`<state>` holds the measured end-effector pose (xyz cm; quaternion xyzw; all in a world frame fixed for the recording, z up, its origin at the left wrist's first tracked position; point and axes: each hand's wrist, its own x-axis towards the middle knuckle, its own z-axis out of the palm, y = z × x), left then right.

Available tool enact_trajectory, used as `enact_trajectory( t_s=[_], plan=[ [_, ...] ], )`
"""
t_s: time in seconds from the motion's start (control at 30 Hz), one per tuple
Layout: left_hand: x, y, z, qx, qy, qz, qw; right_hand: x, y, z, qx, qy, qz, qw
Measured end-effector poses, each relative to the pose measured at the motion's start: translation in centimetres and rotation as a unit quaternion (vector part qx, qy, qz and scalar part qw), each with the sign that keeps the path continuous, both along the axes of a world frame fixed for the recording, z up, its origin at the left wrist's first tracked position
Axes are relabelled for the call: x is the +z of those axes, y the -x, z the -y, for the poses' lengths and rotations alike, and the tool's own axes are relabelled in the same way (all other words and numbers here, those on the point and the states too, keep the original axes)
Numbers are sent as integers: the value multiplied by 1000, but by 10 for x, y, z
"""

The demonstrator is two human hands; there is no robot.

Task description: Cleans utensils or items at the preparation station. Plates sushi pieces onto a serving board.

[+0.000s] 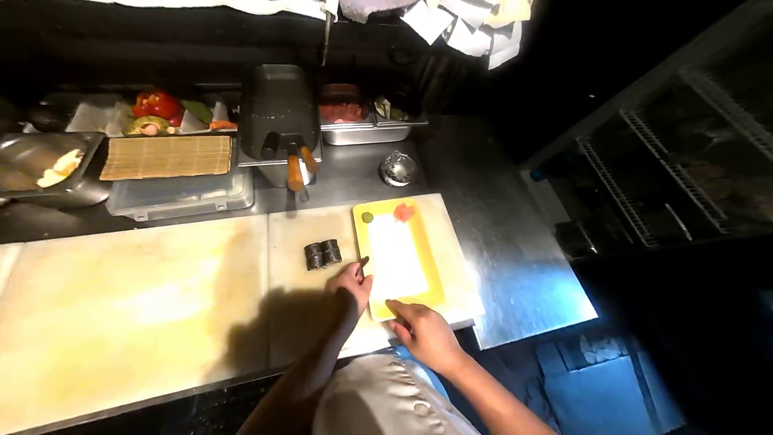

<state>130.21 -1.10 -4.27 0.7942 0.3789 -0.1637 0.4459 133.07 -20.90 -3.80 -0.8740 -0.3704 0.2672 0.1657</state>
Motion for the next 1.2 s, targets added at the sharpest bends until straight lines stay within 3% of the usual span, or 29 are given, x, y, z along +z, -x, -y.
enact_trajectory(
  t_s=[0.13, 0.27, 0.4, 0.47, 0.57, 0.67, 0.73, 0.77, 0.9, 0.97, 1.1, 1.2],
  plan=[
    [1, -21, -6, -34, -40, -45, 998, -17, 6, 18, 20, -1, 53, 998],
    [-2, -20, -1, 1, -52, -44, 998, -13, 6, 16, -5, -7, 13, 1000],
    [-24, 26, 6, 132, -12, 138, 982, -23, 6, 30, -69, -195, -60, 977],
    [-18, 50, 8, 122, 9, 145, 982, -25, 7, 34, -104, -237, -52, 965],
    [-6, 67, 9, 113, 40, 97, 988, -25, 2, 27, -79, -277, -1, 958],
    [-3, 71, 11, 124, 47, 74, 988, -18, -6, 12, 3, -173, 28, 984],
    [-9, 74, 12, 138, 66, 101, 983, -9, -6, 3, 87, -50, -40, 994],
    [-10, 75, 12, 145, 78, 118, 979, -6, -4, 3, 112, -49, -87, 989],
    [-13, 80, 11, 159, 93, 150, 971, 4, -8, 18, 16, -312, -240, 919],
    [-12, 84, 8, 183, 80, 141, 970, 1, -20, 20, -61, -313, -195, 928],
    [-12, 97, -4, 240, 57, 142, 959, -6, -46, 13, -127, -211, -43, 968],
    [-10, 99, -15, 258, 26, 147, 954, -6, -54, 1, -165, -204, 12, 965]
  ],
)
